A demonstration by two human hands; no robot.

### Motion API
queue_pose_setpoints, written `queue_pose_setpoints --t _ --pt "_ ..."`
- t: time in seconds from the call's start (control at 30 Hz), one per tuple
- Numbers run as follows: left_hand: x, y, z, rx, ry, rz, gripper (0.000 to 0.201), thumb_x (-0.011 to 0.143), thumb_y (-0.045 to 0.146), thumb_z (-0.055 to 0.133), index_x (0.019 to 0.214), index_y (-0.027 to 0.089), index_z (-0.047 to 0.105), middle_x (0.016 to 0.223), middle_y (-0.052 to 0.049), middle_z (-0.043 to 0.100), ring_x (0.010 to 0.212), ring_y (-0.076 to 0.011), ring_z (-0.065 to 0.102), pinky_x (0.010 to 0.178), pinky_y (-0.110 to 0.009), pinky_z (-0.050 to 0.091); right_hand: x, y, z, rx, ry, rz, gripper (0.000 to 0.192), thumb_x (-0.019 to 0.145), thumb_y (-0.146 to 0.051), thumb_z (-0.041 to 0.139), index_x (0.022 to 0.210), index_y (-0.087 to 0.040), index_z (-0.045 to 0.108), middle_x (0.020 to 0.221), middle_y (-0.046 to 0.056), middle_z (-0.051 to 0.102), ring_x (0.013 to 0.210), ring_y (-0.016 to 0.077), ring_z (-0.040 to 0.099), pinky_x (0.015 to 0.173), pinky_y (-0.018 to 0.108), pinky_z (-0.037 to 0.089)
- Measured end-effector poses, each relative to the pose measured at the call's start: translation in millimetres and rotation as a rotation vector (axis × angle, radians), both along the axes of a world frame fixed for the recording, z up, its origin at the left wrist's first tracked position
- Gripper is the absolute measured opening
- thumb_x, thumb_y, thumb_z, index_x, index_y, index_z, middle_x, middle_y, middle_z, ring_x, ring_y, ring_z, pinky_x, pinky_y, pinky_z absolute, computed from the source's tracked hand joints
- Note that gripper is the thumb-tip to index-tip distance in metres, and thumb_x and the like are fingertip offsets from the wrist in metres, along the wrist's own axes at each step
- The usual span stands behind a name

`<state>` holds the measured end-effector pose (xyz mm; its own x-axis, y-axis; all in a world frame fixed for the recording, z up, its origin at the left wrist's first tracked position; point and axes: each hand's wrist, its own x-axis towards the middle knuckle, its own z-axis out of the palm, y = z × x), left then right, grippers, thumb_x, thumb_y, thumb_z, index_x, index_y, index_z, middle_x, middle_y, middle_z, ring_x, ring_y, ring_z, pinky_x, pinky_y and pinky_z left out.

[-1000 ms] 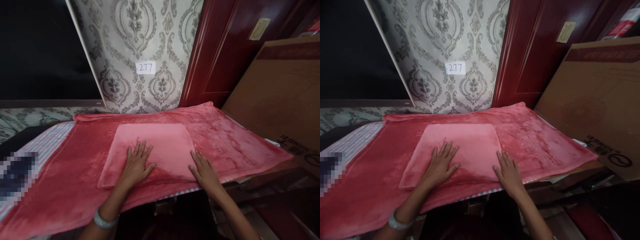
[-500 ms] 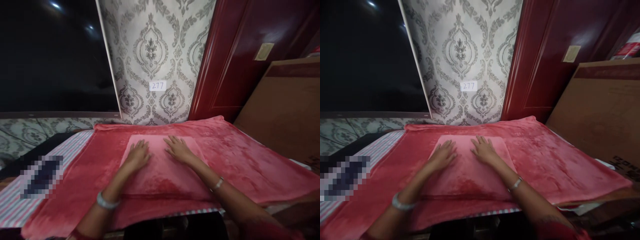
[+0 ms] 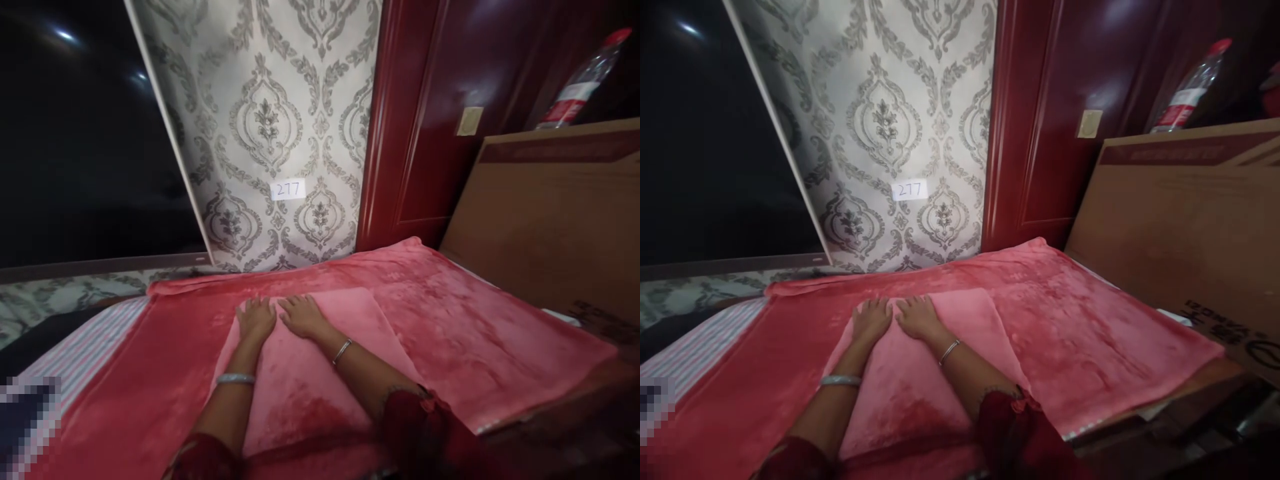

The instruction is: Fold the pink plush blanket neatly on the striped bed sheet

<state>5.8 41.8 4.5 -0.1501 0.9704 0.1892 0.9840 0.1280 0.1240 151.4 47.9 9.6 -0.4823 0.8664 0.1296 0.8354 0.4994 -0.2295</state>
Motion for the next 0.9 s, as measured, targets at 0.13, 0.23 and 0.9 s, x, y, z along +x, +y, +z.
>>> queue_pose_setpoints --t 0.13,0.23,0.9 --pt "-4 12 -0.4 -0.014 -0.027 0.010 0.052 0.099 0.035 0.029 0.140 0.018 0.055 0.153 -0.015 0.048 0.141 -0.0343 0.039 0.112 -0.060 0.032 43 15 0.0 -0.040 -0.014 -0.144 0.049 0.101 -0.048 0.036 0.138 -0.024 0.058 0.141 0.012 0.059 0.132 0.0271 0.049 0.111 0.048 0.028" --pt "-6 15 -0.8 -0.013 -0.046 -0.003 0.052 0.099 0.036 0.028 0.141 0.020 0.055 0.151 -0.012 0.050 0.141 -0.0336 0.039 0.111 -0.059 0.034 84 18 0.6 -0.063 -0.024 -0.292 0.048 0.101 -0.046 0.034 0.128 -0.022 0.066 0.133 0.015 0.065 0.125 0.0306 0.055 0.105 0.050 0.032" --pt "-24 17 4.0 0.058 -0.313 0.161 0.056 0.095 0.036 0.037 0.142 0.010 0.055 0.149 -0.023 0.048 0.140 -0.0366 0.044 0.112 -0.052 0.038 152 21 -5.7 -0.188 0.291 -0.704 0.049 0.100 -0.042 0.035 0.124 -0.016 0.070 0.134 0.017 0.064 0.124 0.0304 0.058 0.101 0.040 0.043"
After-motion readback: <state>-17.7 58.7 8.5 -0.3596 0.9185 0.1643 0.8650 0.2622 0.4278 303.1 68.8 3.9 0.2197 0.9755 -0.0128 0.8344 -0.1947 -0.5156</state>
